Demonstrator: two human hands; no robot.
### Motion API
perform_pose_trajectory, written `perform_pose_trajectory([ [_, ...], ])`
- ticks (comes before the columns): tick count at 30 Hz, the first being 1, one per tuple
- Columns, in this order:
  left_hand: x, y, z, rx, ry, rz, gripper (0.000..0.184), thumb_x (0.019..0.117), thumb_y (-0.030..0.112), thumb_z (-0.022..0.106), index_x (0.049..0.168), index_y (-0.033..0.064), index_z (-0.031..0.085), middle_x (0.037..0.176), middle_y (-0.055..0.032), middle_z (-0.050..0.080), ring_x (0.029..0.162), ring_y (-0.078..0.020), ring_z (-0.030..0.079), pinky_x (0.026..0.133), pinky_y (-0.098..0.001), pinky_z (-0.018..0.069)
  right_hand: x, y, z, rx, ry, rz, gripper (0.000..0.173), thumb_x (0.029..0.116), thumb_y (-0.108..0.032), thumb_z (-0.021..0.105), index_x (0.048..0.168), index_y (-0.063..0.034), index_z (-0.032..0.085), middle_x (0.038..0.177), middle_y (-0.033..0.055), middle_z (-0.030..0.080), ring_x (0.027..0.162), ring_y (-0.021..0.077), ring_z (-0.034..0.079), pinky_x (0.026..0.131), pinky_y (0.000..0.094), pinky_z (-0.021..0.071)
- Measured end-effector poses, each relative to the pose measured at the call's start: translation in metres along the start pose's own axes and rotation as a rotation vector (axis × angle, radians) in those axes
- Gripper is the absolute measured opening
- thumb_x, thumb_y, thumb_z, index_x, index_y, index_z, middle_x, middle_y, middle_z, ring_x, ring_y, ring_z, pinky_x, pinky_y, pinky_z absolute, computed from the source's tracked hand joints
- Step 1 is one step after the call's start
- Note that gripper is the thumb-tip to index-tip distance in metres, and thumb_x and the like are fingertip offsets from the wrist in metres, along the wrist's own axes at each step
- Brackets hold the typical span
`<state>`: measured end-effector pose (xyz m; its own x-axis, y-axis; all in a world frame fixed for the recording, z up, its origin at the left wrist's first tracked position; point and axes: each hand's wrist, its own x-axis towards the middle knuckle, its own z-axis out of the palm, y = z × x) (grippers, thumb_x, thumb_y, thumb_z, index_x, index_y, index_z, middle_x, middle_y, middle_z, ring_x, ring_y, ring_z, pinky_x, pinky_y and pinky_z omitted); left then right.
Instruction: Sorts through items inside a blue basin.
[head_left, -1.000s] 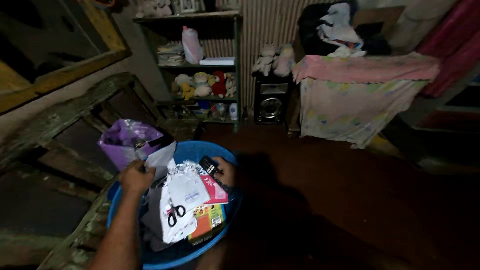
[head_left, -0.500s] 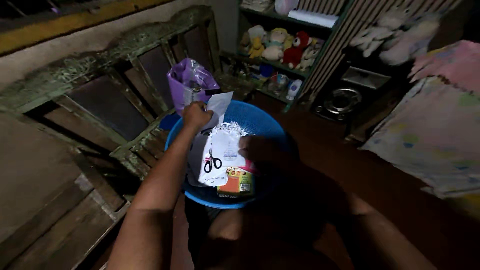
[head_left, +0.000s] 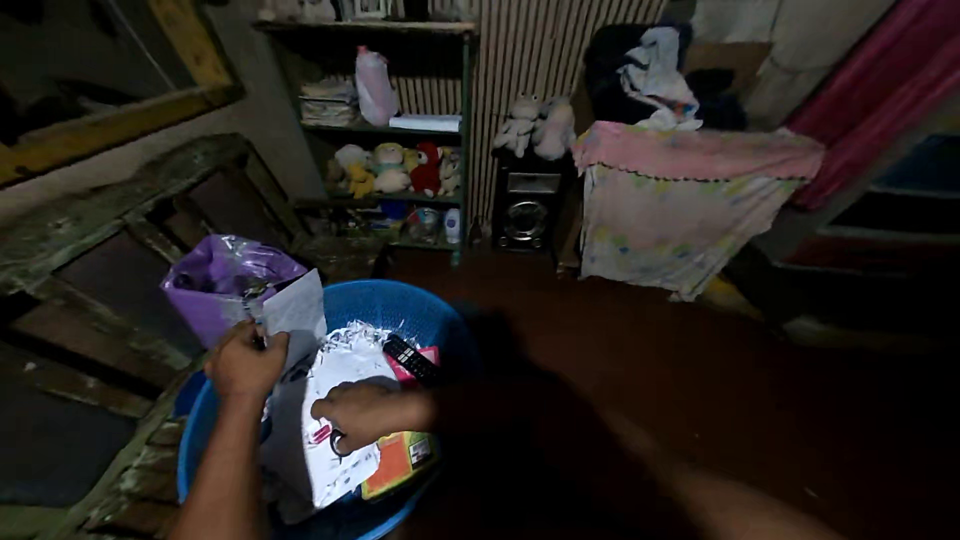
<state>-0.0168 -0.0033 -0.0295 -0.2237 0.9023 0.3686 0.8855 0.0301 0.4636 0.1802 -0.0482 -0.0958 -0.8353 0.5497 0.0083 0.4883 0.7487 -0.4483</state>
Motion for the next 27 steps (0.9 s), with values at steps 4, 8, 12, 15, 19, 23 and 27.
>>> perform_pose_trajectory([
  [4, -0.008, 0.025, -0.011, -0.189, 0.126, 0.082, 0.034, 0.0945, 0.029, 0.064, 0.104, -0.0034, 0.066, 0.110, -0.0247, 0.066, 0.106, -0.0382, 0.064, 0.092, -0.0600, 0.0494, -0.007, 0.019, -0.025, 0.373, 0.065, 0.131, 0.059, 0.0815, -0.029, 0.084, 0.128, -0.0036, 0.059, 0.109, 0.0171, 0.067, 0.097, 0.0314, 0.068, 0.085, 0.0559, 0.0566],
  [8, -0.013, 0.041, -0.006, -0.343, 0.124, 0.081, 0.033, 0.0955, 0.027, 0.065, 0.111, -0.0031, 0.065, 0.095, -0.0194, 0.068, 0.084, -0.0276, 0.067, 0.078, -0.0514, 0.0549, -0.003, 0.041, -0.047, 0.727, 0.187, 0.280, 0.061, 0.0874, -0.025, 0.080, 0.134, 0.0018, 0.051, 0.106, 0.0216, 0.069, 0.089, 0.0303, 0.069, 0.079, 0.0502, 0.0581],
  [12, -0.014, 0.036, 0.008, -0.356, 0.013, 0.050, 0.031, 0.0940, 0.024, 0.069, 0.108, -0.0029, 0.065, 0.090, -0.0160, 0.067, 0.079, -0.0235, 0.065, 0.075, -0.0477, 0.0553, 0.000, 0.052, -0.061, 0.855, 0.382, 0.341, 0.059, 0.0889, -0.029, 0.078, 0.132, 0.0003, 0.051, 0.113, 0.0202, 0.065, 0.086, 0.0264, 0.068, 0.071, 0.0432, 0.0582],
  [15, -0.016, 0.039, 0.017, -0.520, -0.188, -0.043, 0.024, 0.0965, 0.026, 0.067, 0.098, 0.0025, 0.063, 0.081, -0.0057, 0.061, 0.070, -0.0143, 0.058, 0.066, -0.0374, 0.0523, -0.001, 0.052, -0.060, 0.835, 0.488, 0.284, 0.053, 0.0874, -0.025, 0.080, 0.125, 0.0033, 0.055, 0.115, 0.0216, 0.063, 0.097, 0.0279, 0.066, 0.083, 0.0443, 0.0575],
  [19, -0.023, 0.052, 0.029, -0.739, -0.368, -0.101, 0.027, 0.1003, 0.032, 0.064, 0.100, 0.0050, 0.064, 0.082, -0.0043, 0.068, 0.066, -0.0132, 0.062, 0.059, -0.0328, 0.0540, -0.002, 0.051, -0.055, 0.737, 0.526, 0.262, 0.043, 0.0862, -0.018, 0.077, 0.118, 0.0035, 0.058, 0.110, 0.0200, 0.064, 0.096, 0.0276, 0.066, 0.086, 0.0447, 0.0570],
  [23, -0.027, 0.056, 0.033, -0.703, -0.369, -0.087, 0.032, 0.0933, 0.029, 0.074, 0.112, 0.0033, 0.068, 0.095, -0.0093, 0.074, 0.081, -0.0190, 0.071, 0.073, -0.0400, 0.0613, -0.002, 0.053, -0.052, 0.735, 0.527, 0.262, 0.043, 0.0865, -0.018, 0.078, 0.118, 0.0042, 0.058, 0.111, 0.0197, 0.065, 0.097, 0.0275, 0.066, 0.087, 0.0440, 0.0569],
  [27, -0.028, 0.057, 0.035, -0.596, -0.360, -0.083, 0.048, 0.0868, 0.033, 0.081, 0.122, 0.0037, 0.066, 0.103, -0.0103, 0.074, 0.089, -0.0205, 0.073, 0.081, -0.0447, 0.0628, 0.001, 0.054, -0.048, 0.733, 0.565, 0.226, 0.044, 0.0835, -0.017, 0.080, 0.116, 0.0032, 0.057, 0.104, 0.0177, 0.067, 0.093, 0.0256, 0.068, 0.086, 0.0441, 0.0580],
])
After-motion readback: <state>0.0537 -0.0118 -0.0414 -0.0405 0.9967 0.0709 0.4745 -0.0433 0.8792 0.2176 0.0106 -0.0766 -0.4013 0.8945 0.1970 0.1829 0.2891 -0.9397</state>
